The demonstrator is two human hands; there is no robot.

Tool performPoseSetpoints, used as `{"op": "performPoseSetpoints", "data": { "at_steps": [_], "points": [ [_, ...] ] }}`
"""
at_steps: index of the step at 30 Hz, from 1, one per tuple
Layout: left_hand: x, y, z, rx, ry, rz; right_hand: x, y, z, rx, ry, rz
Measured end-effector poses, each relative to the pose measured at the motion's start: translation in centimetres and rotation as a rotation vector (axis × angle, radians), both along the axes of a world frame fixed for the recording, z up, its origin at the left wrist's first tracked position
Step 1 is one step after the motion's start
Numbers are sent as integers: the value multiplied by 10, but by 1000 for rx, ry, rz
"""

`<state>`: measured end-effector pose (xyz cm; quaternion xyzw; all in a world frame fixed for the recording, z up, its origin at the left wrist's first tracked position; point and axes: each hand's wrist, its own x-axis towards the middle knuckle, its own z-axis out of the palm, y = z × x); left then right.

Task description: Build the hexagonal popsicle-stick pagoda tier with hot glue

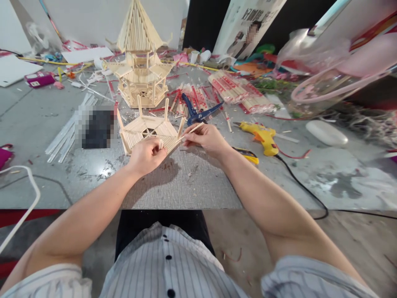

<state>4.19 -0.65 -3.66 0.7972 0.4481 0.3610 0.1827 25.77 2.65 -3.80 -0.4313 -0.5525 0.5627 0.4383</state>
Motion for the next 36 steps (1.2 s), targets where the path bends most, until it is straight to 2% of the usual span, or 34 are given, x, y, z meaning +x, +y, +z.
{"op": "performPoseSetpoints", "data": {
  "at_steps": [4, 15, 29, 36],
  "points": [
    [-1, 0, 1, -26, 35, -4, 2, 0, -1, 32, 21, 11],
    [-7, 8, 6, -126, 269, -124, 5, -5, 7, -75, 105, 46],
    [-4, 6, 10, -162, 294, -89, 4, -7, 3, -78, 11, 178],
    [-5, 8, 5, -121, 248, -110, 1, -10, 3, -116, 6, 222]
  ]
}}
